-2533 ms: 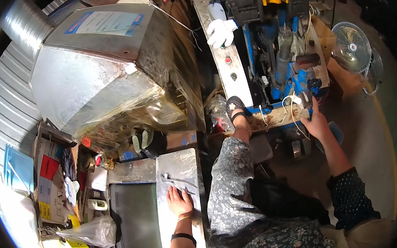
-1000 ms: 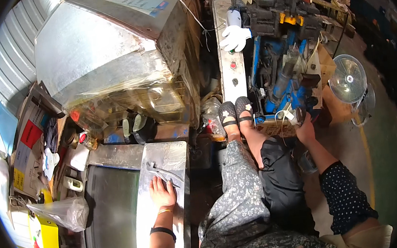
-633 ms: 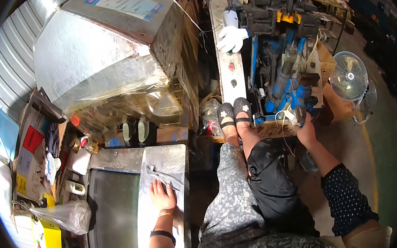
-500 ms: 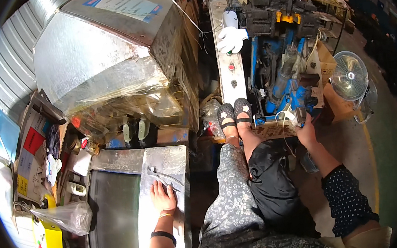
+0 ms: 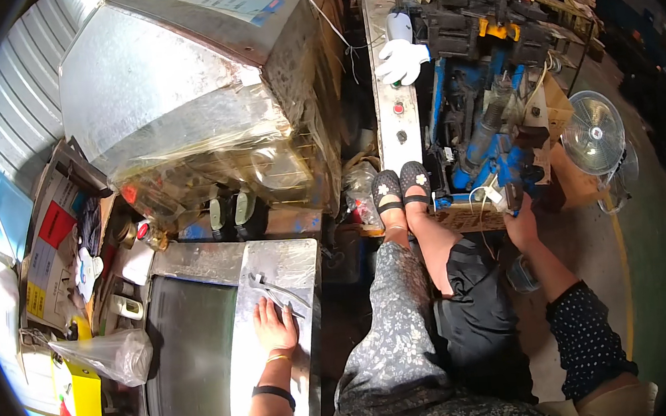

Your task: Operating a shoe lasting machine and managing shoes on a conveyor belt in a factory.

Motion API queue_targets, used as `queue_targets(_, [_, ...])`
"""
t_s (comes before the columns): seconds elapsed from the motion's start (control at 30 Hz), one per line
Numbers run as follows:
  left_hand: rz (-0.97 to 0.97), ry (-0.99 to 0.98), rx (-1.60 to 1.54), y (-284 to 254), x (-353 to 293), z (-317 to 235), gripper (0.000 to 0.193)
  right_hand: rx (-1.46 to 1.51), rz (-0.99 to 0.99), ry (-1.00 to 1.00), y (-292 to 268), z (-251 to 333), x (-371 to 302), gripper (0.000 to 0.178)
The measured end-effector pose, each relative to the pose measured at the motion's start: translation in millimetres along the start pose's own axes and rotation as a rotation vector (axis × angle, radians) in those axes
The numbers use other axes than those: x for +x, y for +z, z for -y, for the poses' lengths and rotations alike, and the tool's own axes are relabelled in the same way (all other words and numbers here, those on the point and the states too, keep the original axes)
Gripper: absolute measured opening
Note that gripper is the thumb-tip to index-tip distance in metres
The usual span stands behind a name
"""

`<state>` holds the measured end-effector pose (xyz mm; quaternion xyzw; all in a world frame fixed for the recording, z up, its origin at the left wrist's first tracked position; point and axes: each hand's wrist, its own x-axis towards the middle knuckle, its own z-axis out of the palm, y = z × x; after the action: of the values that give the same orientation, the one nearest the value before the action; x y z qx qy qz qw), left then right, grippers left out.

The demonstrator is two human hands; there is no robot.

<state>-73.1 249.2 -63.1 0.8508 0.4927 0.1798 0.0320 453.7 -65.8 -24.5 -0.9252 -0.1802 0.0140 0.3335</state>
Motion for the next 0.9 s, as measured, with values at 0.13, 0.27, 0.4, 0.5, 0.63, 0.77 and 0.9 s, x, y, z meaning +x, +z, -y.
queue_targets(0.13, [-0.006, 0.006, 0.011, 2, 0, 3, 0.054, 0.013, -0.006, -0.012, -1, 3, -3, 0.076])
queue_targets(0.27, [-0.019, 0.009, -0.001, 2, 1, 2, 0.053, 0.025, -0.022, -0.011, 1, -3, 0, 0.077])
queue_targets(0.4, [-0.012, 0.009, -0.006, 1, 0, 2, 0.054, 0.021, -0.01, 0.017, 2, -2, 0, 0.077])
queue_targets(0.5, [-0.014, 0.01, -0.001, 0, 0, 4, 0.054, 0.014, 0.004, 0.052, -1, 9, -4, 0.077])
queue_targets(0.63, [-0.006, 0.01, -0.004, 1, 1, 4, 0.054, 0.018, 0.009, 0.042, -2, 4, -2, 0.078])
queue_targets(0.77, [0.01, -0.003, -0.019, 0, 0, 1, 0.054, 0.01, 0.0, 0.039, -2, 4, -2, 0.078])
queue_targets(0.9, [0.008, -0.014, -0.027, -2, 0, 0, 0.054, 0.008, -0.01, 0.037, 0, 1, -1, 0.077])
